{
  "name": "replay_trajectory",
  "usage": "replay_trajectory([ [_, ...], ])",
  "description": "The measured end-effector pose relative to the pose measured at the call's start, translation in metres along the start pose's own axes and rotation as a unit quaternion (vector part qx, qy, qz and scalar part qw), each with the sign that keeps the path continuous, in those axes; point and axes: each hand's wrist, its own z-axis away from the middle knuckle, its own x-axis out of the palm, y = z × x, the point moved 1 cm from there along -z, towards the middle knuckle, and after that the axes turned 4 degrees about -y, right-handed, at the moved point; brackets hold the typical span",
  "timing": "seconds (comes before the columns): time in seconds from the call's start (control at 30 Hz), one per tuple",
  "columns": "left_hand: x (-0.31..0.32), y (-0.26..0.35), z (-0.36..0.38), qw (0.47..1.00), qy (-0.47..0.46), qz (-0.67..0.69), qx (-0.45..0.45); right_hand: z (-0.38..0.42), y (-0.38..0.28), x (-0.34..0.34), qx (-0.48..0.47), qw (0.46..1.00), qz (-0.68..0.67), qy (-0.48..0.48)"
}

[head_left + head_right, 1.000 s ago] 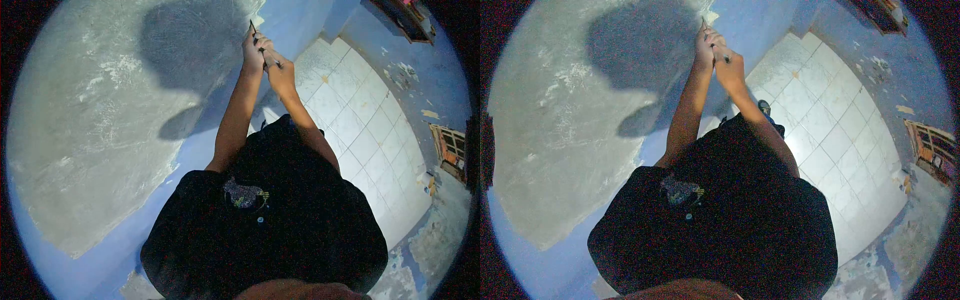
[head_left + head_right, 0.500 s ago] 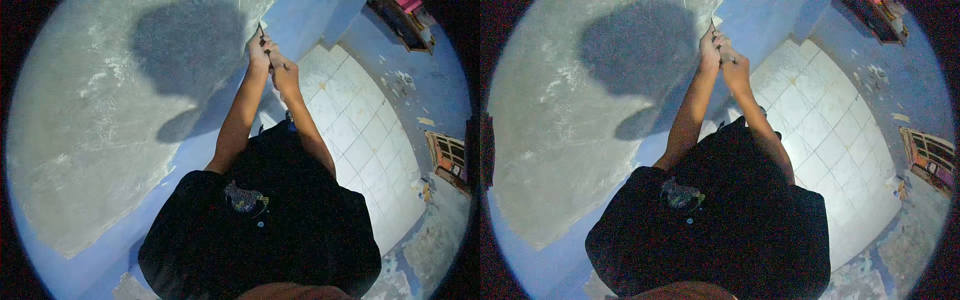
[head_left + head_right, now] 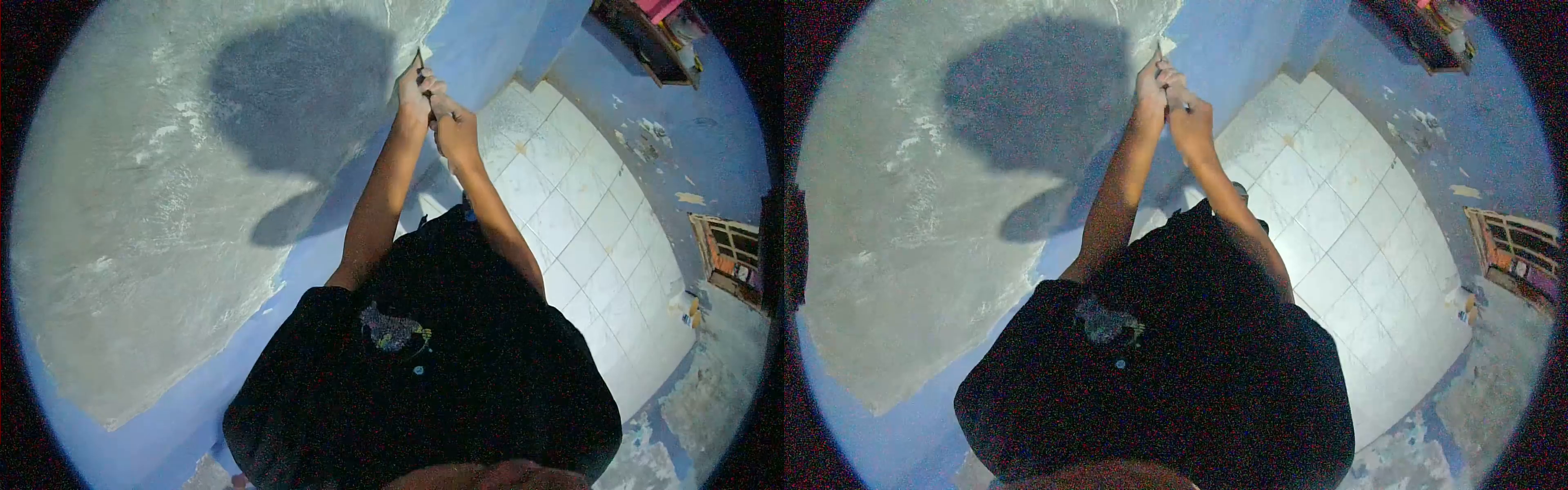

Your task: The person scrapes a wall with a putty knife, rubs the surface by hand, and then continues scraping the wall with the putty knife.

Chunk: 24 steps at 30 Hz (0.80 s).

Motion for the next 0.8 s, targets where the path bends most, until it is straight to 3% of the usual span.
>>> replay_trajectory([
  [0.07, -0.001, -0.013, 0.006, 0.998, 0.04, -0.044, 0.023, 0.001, 0.012, -0.004, -0.028, 0.999, 0.021, 0.016],
  [0.23, -0.014, -0.003, 0.002, 0.994, -0.005, 0.101, -0.036, 0.004, 0.005, -0.002, -0.002, 1.0, 0.018, -0.002],
  [0.33, -0.007, -0.003, -0.002, 1.0, -0.006, 0.006, -0.03, 0.001, 0.006, 0.003, -0.02, 0.999, 0.035, 0.012],
  [0.37, -0.006, -0.008, -0.002, 0.998, 0.029, 0.033, -0.041, -0.001, 0.009, -0.001, -0.027, 0.999, 0.037, 0.009],
  [0.47, 0.0, -0.011, 0.006, 0.999, -0.032, 0.011, -0.015, 0.002, 0.009, -0.008, 0.011, 1.0, 0.015, -0.006],
  [0.5, 0.012, -0.01, 0.018, 0.999, 0.029, -0.033, 0.031, 0.006, 0.001, -0.006, 0.035, 0.999, 0.001, -0.011],
  [0.57, 0.015, -0.004, 0.016, 0.999, 0.016, -0.028, -0.006, 0.01, -0.012, 0.001, 0.089, 0.996, -0.015, -0.011],
  [0.6, 0.019, 0.0, 0.014, 0.999, 0.01, -0.025, -0.023, 0.002, -0.009, 0.001, 0.067, 0.998, -0.006, -0.011],
  [0.63, 0.02, -0.007, 0.013, 0.996, 0.09, -0.021, -0.013, -0.004, 0.005, -0.003, 0.05, 0.999, 0.004, -0.012],
  [0.8, -0.008, -0.014, -0.002, 0.998, 0.042, 0.043, -0.008, -0.002, 0.005, -0.014, 0.051, 0.998, -0.03, -0.029],
])
